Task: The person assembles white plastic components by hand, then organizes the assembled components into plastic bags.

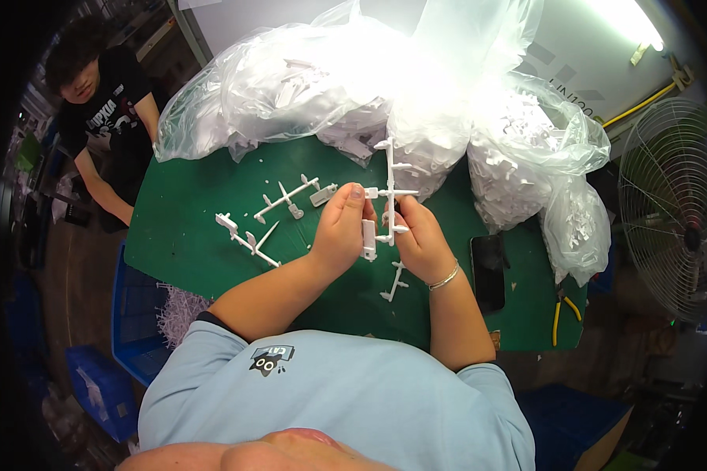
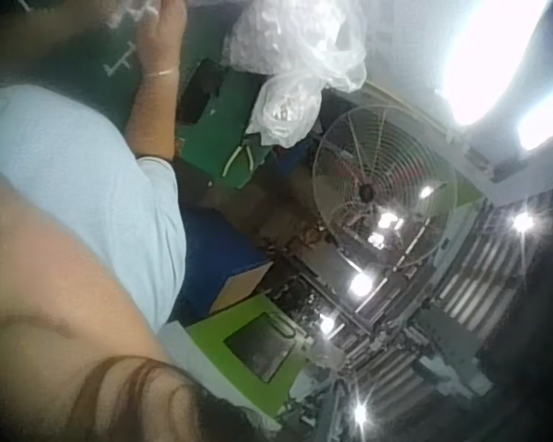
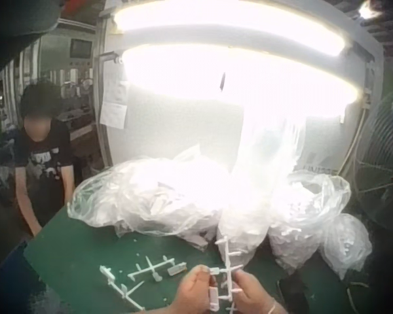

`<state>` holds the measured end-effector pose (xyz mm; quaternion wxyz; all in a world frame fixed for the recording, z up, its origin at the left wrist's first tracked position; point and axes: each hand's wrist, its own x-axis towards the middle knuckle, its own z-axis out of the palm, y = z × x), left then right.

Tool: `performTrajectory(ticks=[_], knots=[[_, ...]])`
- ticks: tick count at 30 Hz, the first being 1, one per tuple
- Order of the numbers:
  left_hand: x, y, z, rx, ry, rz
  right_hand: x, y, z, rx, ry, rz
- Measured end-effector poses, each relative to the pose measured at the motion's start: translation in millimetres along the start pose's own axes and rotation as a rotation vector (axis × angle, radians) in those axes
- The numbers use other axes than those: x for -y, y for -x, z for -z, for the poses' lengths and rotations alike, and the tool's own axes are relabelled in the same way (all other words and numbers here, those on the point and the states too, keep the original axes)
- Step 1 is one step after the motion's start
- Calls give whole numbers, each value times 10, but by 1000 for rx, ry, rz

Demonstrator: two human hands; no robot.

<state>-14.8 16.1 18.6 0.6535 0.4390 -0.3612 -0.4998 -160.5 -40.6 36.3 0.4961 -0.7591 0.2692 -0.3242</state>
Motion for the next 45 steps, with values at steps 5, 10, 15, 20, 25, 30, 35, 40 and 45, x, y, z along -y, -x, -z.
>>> performTrajectory(ticks=[5,10,15,20,25,30,35,40,45], knots=[[-9,80,-73,13,3,-29,-25,-8,-56,11,-24,52],[-73,84,-117,80,60,82,-111,-31,-83,-18,-138,44],[-54,122,-153,87,152,80,-70,-15,-83,-86,30,80],[15,146,-88,144,123,48,-44,7,-82,-147,96,178],[19,155,-99,181,121,10,-56,54,-86,-237,141,197],[-118,201,-119,225,201,62,57,38,-73,-244,254,229],[-102,214,-91,233,220,96,-1,69,-107,-227,203,230],[-147,216,-139,206,170,73,-68,104,-117,-279,207,245],[-97,199,-91,217,206,73,13,36,-117,-252,211,223]])
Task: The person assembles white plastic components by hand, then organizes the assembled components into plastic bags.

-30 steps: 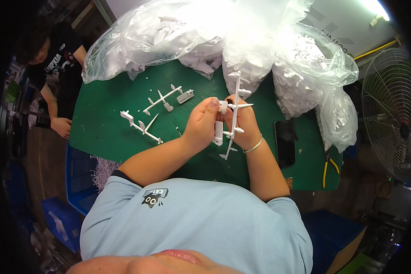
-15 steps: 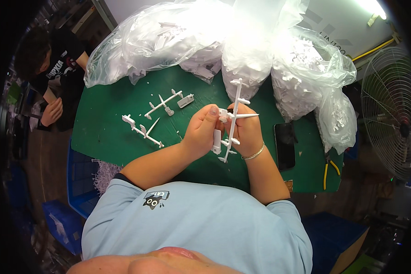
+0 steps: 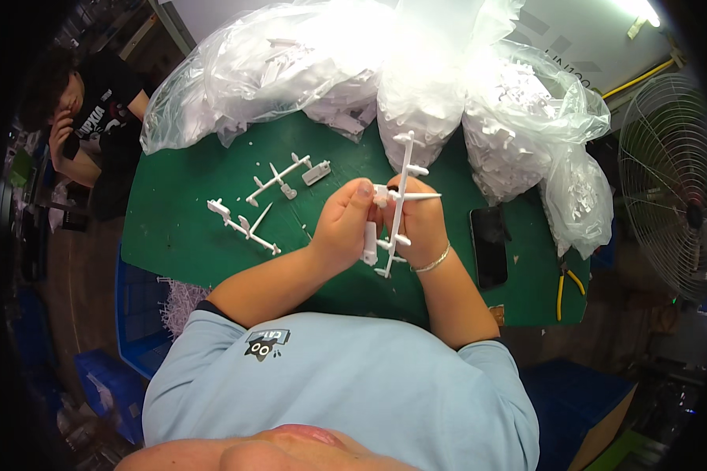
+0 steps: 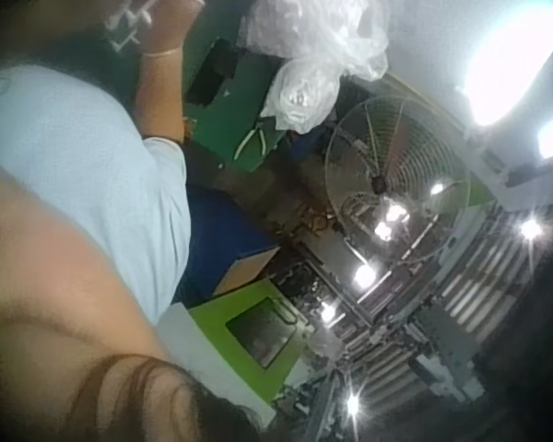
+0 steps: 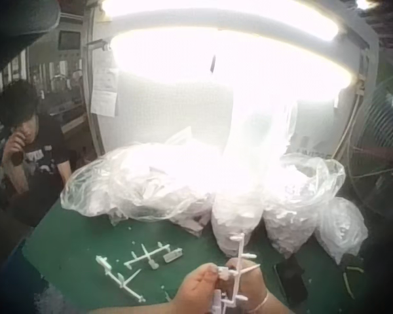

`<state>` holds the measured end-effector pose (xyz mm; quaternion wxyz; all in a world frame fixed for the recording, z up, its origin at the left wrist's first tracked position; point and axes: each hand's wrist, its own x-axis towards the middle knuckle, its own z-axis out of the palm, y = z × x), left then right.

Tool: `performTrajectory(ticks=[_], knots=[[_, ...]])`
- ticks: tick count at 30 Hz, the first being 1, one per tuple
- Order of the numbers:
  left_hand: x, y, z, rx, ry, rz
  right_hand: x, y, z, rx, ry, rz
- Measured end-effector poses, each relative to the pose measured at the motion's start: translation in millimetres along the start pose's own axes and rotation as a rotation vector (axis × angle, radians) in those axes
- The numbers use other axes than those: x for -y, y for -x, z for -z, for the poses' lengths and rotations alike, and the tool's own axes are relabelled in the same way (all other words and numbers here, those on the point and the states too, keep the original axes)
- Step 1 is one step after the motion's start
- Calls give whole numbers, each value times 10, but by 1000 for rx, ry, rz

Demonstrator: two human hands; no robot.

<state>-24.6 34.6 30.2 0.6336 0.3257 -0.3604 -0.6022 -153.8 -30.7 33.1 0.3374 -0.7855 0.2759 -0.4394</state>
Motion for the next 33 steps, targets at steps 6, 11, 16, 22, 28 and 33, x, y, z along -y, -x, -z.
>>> performTrajectory(ticks=[6,11,16,22,28,33], knots=[[-66,-13,-54,-17,-18,24,29,10,-5,57,-44,-15],[-54,-11,-57,-13,-52,-15,-1,13,-28,47,-93,-16],[-32,-12,32,61,-10,39,-24,37,-51,44,-111,-43],[-16,-47,87,46,-107,-56,-48,66,-60,50,-125,-48],[-73,-212,237,-125,-28,-128,82,-29,4,193,-4,-101],[-129,-292,242,-213,107,-80,214,-39,-40,264,14,-50]])
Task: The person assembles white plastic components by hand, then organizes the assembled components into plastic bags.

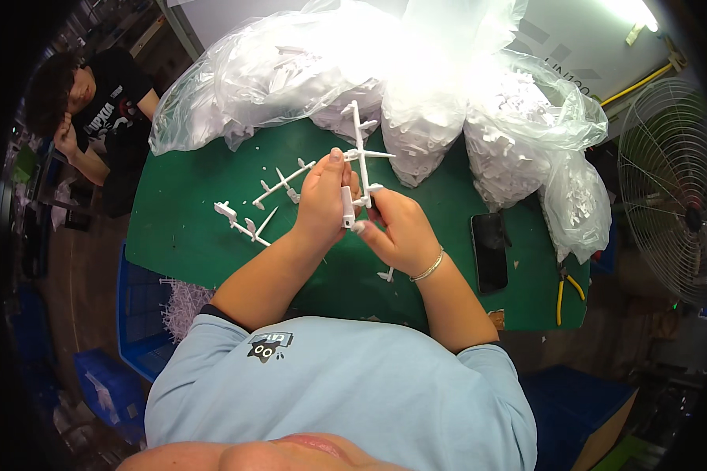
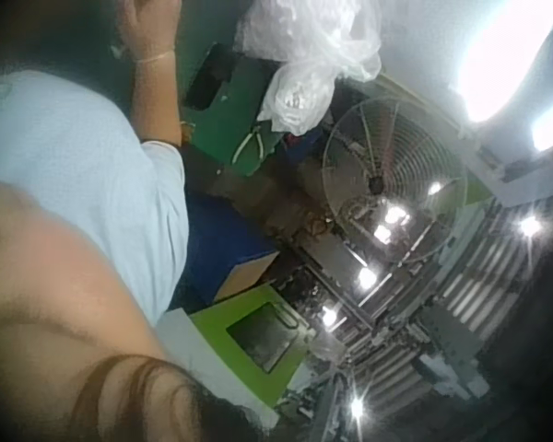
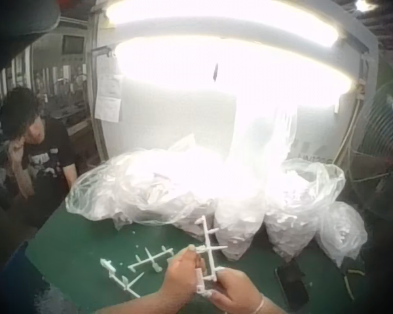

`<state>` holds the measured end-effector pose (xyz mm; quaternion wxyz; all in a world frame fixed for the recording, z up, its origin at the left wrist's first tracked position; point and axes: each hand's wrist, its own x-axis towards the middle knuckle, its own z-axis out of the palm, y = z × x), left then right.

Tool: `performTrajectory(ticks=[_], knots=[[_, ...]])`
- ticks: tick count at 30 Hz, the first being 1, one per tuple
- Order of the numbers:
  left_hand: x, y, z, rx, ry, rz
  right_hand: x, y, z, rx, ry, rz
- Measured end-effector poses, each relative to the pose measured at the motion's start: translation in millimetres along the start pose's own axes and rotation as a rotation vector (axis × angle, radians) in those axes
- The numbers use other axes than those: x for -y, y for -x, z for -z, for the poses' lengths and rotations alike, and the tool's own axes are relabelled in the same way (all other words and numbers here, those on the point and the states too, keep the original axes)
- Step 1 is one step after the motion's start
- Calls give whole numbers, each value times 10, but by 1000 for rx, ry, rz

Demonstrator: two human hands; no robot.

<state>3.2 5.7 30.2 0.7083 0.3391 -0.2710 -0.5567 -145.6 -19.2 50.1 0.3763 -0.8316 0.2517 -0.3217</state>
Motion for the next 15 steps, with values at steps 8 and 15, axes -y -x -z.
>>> performTrajectory(ticks=[8,15], knots=[[-15,34,-24,22,-21,54,-21,40,-116,-34,91,77],[-46,61,-40,-60,-27,119,-17,35,-288,-164,208,123]])
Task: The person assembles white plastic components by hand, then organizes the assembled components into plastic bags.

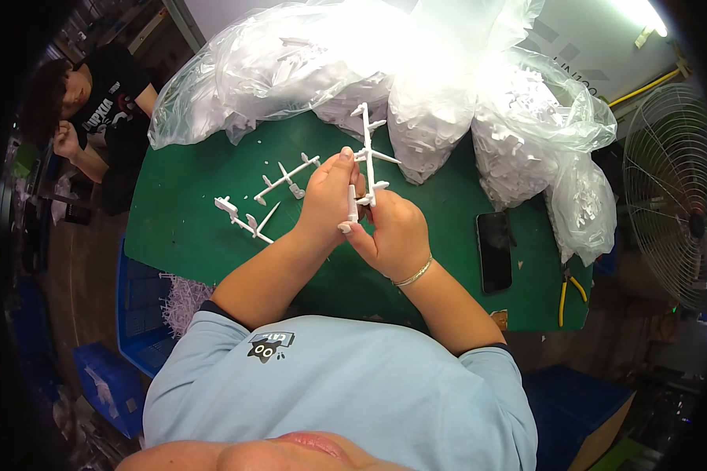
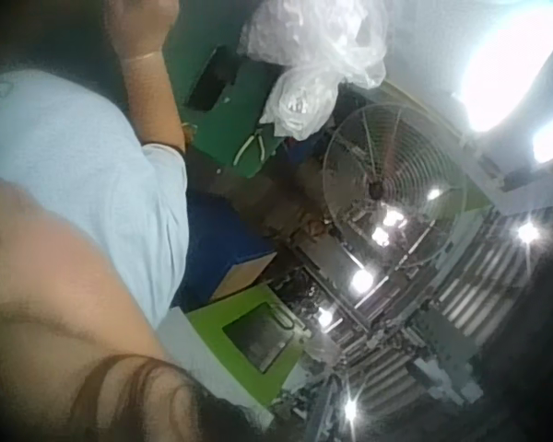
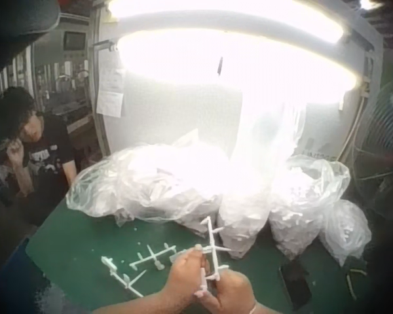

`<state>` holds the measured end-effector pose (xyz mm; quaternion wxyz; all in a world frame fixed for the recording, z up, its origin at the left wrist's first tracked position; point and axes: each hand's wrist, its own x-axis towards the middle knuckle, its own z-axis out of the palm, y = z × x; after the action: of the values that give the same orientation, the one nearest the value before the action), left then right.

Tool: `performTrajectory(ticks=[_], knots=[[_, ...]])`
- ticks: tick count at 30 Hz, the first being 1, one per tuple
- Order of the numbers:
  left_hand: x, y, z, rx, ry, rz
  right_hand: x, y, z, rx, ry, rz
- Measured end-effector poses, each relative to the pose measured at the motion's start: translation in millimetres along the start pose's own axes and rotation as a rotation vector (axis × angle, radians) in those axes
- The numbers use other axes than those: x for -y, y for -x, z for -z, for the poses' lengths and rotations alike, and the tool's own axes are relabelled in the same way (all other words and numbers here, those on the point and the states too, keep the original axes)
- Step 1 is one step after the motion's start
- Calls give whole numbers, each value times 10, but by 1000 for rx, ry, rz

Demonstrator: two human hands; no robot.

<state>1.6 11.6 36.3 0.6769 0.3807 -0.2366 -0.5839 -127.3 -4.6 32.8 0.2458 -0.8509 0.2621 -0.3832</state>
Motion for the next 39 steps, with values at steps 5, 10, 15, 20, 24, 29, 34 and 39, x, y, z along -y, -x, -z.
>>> performTrajectory(ticks=[5,10,15,20,24,29,34,39], knots=[[-36,6,-8,-18,20,57,26,-15,-22,-30,68,-17],[-23,-17,-21,-56,-46,10,48,-54,-30,-43,72,-10],[-17,-21,-35,-58,-32,24,-7,-43,-35,-45,101,-4],[11,-55,-17,-90,-2,37,-25,-47,-66,-39,91,-19],[-36,-24,3,-37,-4,74,-29,-50,-40,-1,66,-44],[-19,-55,33,-14,-2,48,-43,-59,-61,6,39,-55],[-73,-20,-17,-33,-36,95,-10,-64,-24,-1,34,-47],[-46,-59,7,-21,-47,83,-29,-37,-37,26,33,-54]])
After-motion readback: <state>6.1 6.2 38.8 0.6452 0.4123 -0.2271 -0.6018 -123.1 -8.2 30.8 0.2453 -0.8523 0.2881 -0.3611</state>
